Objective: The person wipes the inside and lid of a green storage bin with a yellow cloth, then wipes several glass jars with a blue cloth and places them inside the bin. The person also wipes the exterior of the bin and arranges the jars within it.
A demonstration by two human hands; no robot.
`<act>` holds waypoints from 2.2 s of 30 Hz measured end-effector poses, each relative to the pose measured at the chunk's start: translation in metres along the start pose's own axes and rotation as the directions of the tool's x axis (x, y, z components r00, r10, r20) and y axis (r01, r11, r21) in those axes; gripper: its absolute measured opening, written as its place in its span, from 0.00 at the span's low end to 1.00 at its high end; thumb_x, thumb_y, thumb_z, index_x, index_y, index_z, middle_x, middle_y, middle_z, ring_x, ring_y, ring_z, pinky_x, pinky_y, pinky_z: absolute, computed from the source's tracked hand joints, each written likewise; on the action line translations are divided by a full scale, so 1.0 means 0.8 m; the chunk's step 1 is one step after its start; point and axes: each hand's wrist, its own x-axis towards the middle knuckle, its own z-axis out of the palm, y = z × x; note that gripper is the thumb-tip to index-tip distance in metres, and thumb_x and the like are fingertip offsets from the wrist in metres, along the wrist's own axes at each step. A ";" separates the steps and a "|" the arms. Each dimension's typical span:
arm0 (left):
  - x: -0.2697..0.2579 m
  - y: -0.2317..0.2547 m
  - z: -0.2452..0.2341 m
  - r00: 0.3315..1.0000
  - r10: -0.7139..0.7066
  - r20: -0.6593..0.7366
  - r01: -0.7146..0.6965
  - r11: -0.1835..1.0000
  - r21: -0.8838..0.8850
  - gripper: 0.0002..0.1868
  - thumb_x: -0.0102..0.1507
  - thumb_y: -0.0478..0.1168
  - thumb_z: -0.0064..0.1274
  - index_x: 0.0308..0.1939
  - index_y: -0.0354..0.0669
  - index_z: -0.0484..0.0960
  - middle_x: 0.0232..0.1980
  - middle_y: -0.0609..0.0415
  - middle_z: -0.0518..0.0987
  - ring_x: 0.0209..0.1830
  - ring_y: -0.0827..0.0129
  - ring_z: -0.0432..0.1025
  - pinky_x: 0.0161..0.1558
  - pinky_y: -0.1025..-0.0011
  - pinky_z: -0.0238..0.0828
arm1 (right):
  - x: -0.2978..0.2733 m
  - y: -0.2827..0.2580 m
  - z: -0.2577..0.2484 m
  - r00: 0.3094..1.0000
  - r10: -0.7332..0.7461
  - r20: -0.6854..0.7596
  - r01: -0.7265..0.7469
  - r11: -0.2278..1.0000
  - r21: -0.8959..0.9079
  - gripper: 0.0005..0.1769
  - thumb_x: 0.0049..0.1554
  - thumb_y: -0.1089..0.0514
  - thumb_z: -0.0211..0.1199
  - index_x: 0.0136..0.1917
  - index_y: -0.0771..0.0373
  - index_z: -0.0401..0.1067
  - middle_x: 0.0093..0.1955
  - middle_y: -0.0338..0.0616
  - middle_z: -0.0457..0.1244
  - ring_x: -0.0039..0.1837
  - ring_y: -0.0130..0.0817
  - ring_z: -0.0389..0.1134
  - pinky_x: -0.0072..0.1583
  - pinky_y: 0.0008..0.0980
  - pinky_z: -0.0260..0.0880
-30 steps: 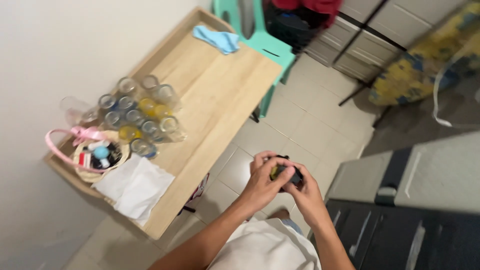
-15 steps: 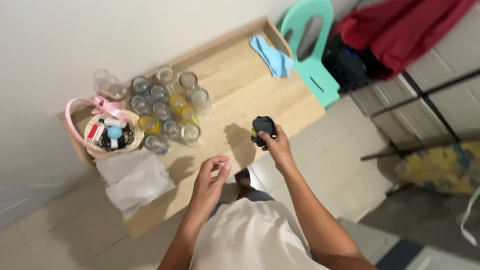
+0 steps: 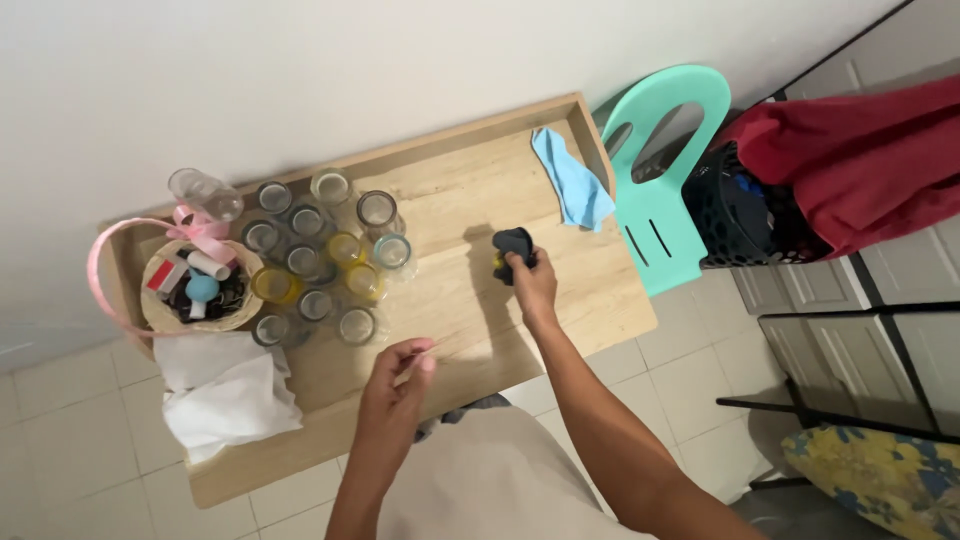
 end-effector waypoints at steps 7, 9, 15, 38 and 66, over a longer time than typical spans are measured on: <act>0.026 0.003 -0.014 0.992 -0.094 -0.084 0.096 0.995 0.018 0.19 0.66 0.47 0.52 0.57 0.43 0.80 0.53 0.53 0.79 0.51 0.74 0.71 0.50 0.74 0.69 | 0.019 -0.002 -0.018 0.999 0.005 0.042 0.002 0.986 -0.164 0.26 0.55 0.46 0.66 0.60 0.66 0.72 0.50 0.49 0.70 0.50 0.41 0.72 0.53 0.38 0.72; 0.029 0.007 -0.015 0.992 -0.088 -0.095 0.090 0.996 0.018 0.19 0.66 0.48 0.52 0.57 0.43 0.79 0.53 0.53 0.79 0.51 0.74 0.72 0.51 0.75 0.69 | 0.029 0.004 -0.029 0.995 0.045 0.086 -0.013 0.940 -0.341 0.29 0.56 0.42 0.66 0.62 0.64 0.73 0.52 0.50 0.70 0.54 0.45 0.71 0.57 0.42 0.71; 0.026 0.000 -0.029 0.976 -0.108 -0.191 0.113 0.993 0.017 0.19 0.66 0.48 0.52 0.57 0.42 0.80 0.53 0.54 0.79 0.54 0.72 0.70 0.49 0.74 0.67 | 0.135 0.024 -0.067 0.871 -0.489 -0.035 0.218 0.450 -0.866 0.44 0.52 0.41 0.74 0.75 0.58 0.62 0.75 0.54 0.55 0.72 0.62 0.53 0.65 0.60 0.62; -0.009 -0.025 -0.177 0.998 0.061 0.013 -0.062 0.990 0.126 0.20 0.66 0.49 0.54 0.58 0.44 0.78 0.55 0.54 0.80 0.56 0.70 0.73 0.53 0.71 0.71 | -0.144 -0.110 -0.016 0.940 -0.341 0.007 0.269 0.754 0.599 0.11 0.66 0.53 0.61 0.53 0.63 0.69 0.48 0.39 0.64 0.50 0.26 0.65 0.52 0.27 0.70; -0.052 -0.031 -0.213 0.831 0.398 0.388 -0.510 0.825 0.245 0.12 0.67 0.40 0.52 0.50 0.38 0.83 0.45 0.42 0.84 0.46 0.47 0.78 0.46 0.58 0.74 | -0.372 -0.094 0.032 0.966 -0.194 0.171 0.213 0.972 -0.098 0.29 0.66 0.38 0.43 0.41 0.61 0.73 0.33 0.33 0.58 0.35 0.23 0.57 0.37 0.26 0.57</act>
